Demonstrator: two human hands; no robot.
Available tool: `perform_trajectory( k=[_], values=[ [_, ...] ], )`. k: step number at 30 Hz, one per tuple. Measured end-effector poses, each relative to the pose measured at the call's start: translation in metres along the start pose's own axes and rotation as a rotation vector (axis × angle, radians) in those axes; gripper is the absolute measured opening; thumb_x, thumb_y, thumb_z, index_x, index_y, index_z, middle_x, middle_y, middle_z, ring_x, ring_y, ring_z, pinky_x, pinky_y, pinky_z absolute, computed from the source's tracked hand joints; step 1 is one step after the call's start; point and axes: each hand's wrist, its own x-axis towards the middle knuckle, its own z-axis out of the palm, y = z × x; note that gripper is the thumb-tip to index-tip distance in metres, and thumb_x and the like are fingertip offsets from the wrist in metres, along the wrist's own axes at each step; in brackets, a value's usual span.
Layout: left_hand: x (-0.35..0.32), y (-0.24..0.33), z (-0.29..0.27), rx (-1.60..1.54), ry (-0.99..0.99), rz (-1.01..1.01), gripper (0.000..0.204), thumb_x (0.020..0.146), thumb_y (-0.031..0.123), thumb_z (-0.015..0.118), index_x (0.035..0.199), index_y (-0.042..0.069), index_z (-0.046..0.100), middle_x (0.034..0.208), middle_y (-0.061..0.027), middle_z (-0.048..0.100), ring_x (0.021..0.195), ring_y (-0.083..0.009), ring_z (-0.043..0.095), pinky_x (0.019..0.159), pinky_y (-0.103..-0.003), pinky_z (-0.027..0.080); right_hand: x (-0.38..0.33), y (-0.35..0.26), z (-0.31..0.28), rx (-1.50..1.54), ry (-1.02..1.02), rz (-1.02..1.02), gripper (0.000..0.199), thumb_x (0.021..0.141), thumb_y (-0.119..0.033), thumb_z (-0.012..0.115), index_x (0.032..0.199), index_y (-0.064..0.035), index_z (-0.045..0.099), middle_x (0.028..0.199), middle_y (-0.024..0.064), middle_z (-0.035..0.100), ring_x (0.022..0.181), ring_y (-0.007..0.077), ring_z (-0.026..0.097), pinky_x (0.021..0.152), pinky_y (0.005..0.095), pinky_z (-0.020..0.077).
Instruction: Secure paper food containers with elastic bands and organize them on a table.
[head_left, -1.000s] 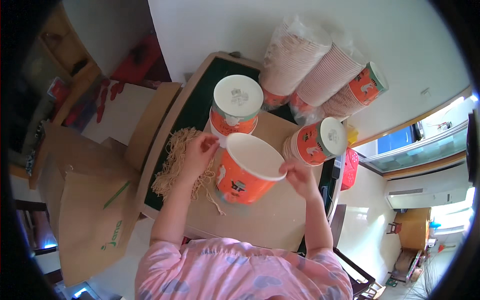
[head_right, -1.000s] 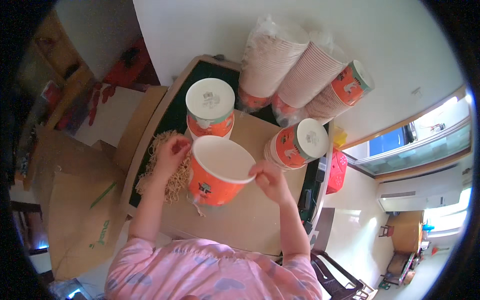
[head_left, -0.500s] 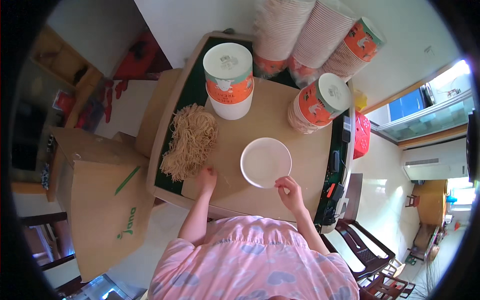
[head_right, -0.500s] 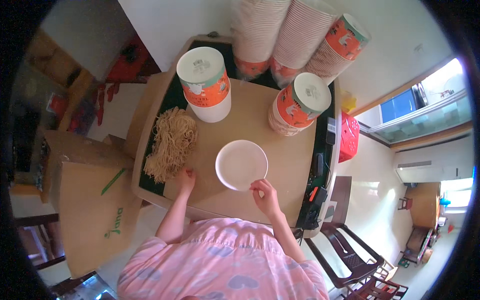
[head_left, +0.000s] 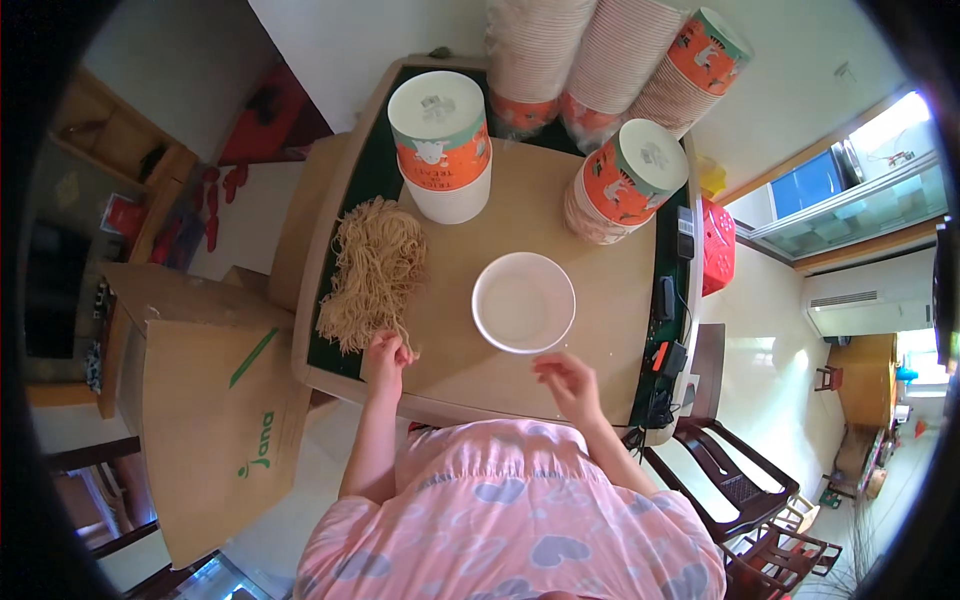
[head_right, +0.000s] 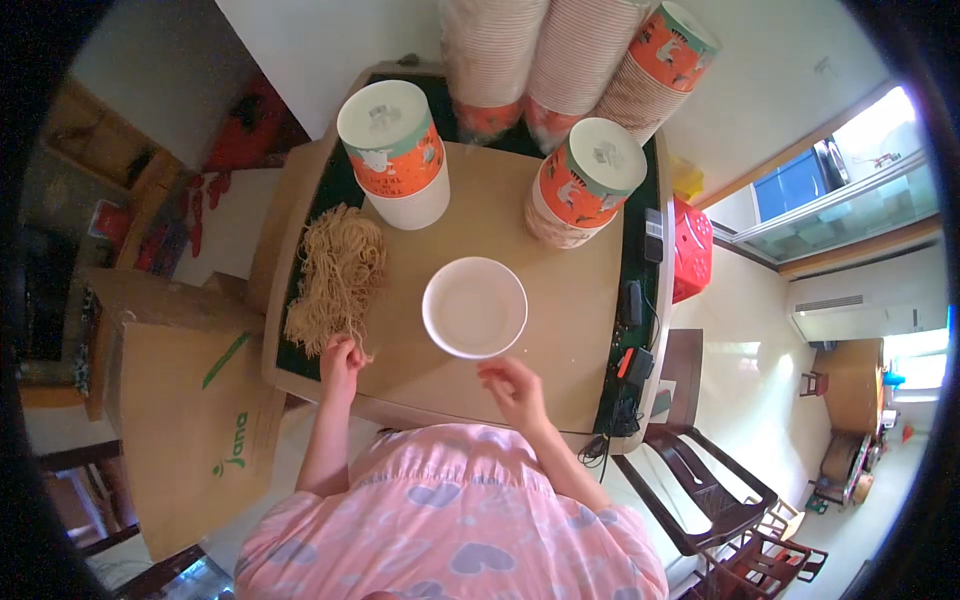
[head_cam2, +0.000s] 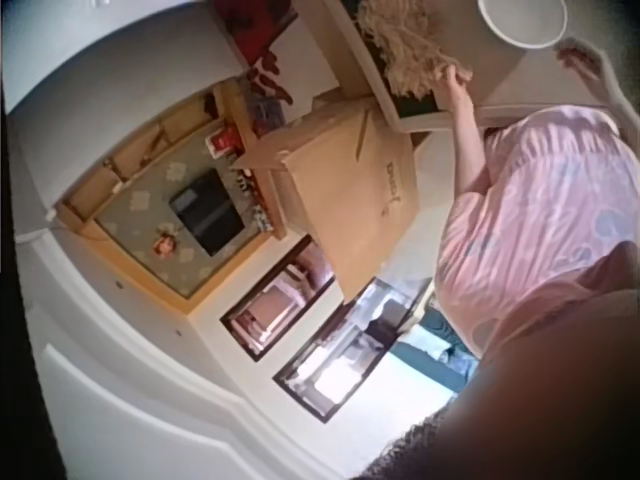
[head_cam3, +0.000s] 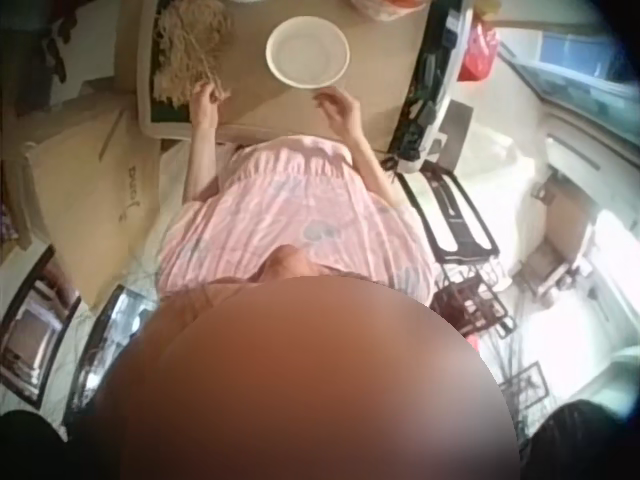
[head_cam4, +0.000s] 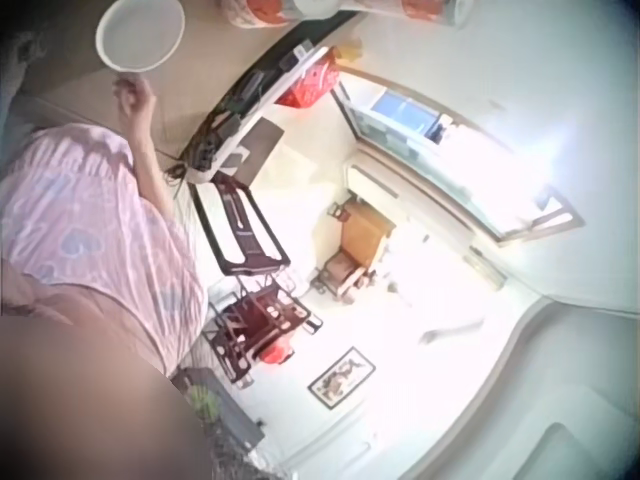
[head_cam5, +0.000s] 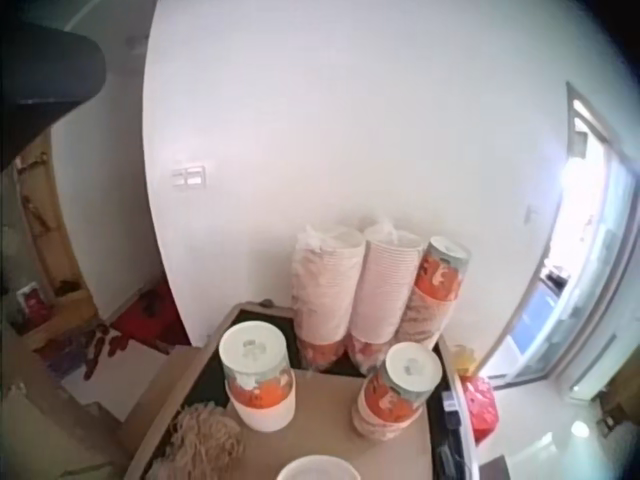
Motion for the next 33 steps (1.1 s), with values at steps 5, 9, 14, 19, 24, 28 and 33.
perform_trajectory(
  k=[5,9,14,19,24,28,33],
  values=[
    [-0.038,0.008,0.018,0.086,-0.064,-0.019,0.004,0.086,0.011,0.056,0.087,0.008,0.054,0.056,0.0064,0.04,0.047,-0.004,0.036,0.044,-0.02,0.029,0.027,0.009,0.075,0.142,-0.33,0.277,0.029,0.091,-0.018,0.051,0.111,0.0037,0.057,0.093,0.0088,0.063,0.083,0.0143,0.061,0.076,0.0259,0.0497],
    [-0.038,-0.016,0.008,0.426,-0.007,0.174,0.005,0.085,0.008,0.06,0.085,0.003,0.059,0.068,0.0049,0.053,0.058,-0.0009,0.046,0.052,-0.016,0.036,0.059,0.016,0.119,0.354,-0.405,0.609,0.031,0.09,-0.024,0.054,0.106,0.0021,0.06,0.086,0.006,0.063,0.077,0.0127,0.06,0.072,0.0239,0.049],
    [-0.043,-0.014,0.016,0.538,-0.063,0.351,0.008,0.086,0.007,0.058,0.082,0.0,0.058,0.067,0.004,0.054,0.057,-0.0018,0.045,0.051,-0.019,0.036,0.095,0.02,0.146,0.096,-0.38,0.475,0.023,0.087,-0.02,0.057,0.093,0.0013,0.063,0.079,0.0044,0.061,0.07,0.0112,0.056,0.065,0.0239,0.0466],
    [0.001,-0.045,-0.017,0.689,0.017,0.325,0.015,0.089,0.016,0.056,0.093,0.002,0.06,0.061,0.0044,0.048,0.052,-0.0023,0.041,0.046,-0.019,0.032,0.12,-0.019,0.153,0.107,-0.362,0.265,0.021,0.087,-0.016,0.053,0.077,-0.0004,0.061,0.072,0.0027,0.055,0.069,0.0094,0.052,0.061,0.0226,0.0427],
    [0.075,-0.097,-0.104,0.572,0.239,0.373,0.03,0.088,0.02,0.055,0.114,0.005,0.052,0.068,-0.0003,0.051,0.054,-0.0093,0.049,0.046,-0.024,0.038,0.123,-0.083,0.161,0.491,-0.357,0.343,0.021,0.093,-0.019,0.045,0.083,-0.0031,0.055,0.065,-0.0002,0.045,0.06,0.0072,0.044,0.055,0.021,0.0375],
    [0.084,-0.053,-0.089,0.854,0.264,0.381,0.049,0.083,0.016,0.058,0.125,-0.001,0.039,0.103,-0.0192,0.06,0.1,-0.0318,0.057,0.086,-0.037,0.044,0.098,-0.138,0.12,0.36,-0.462,0.309,0.021,0.094,-0.022,0.046,0.085,-0.0037,0.053,0.063,-0.0019,0.043,0.056,0.0048,0.038,0.051,0.0203,0.0308],
    [0.058,-0.004,-0.061,1.015,0.246,0.151,0.053,0.081,0.013,0.061,0.127,-0.001,0.039,0.097,-0.0174,0.058,0.079,-0.026,0.06,0.072,-0.035,0.047,0.04,-0.137,0.069,0.291,-0.687,0.018,0.024,0.094,-0.02,0.048,0.079,-0.0023,0.053,0.07,-0.0005,0.049,0.059,0.0048,0.04,0.053,0.0204,0.033]
  ],
)
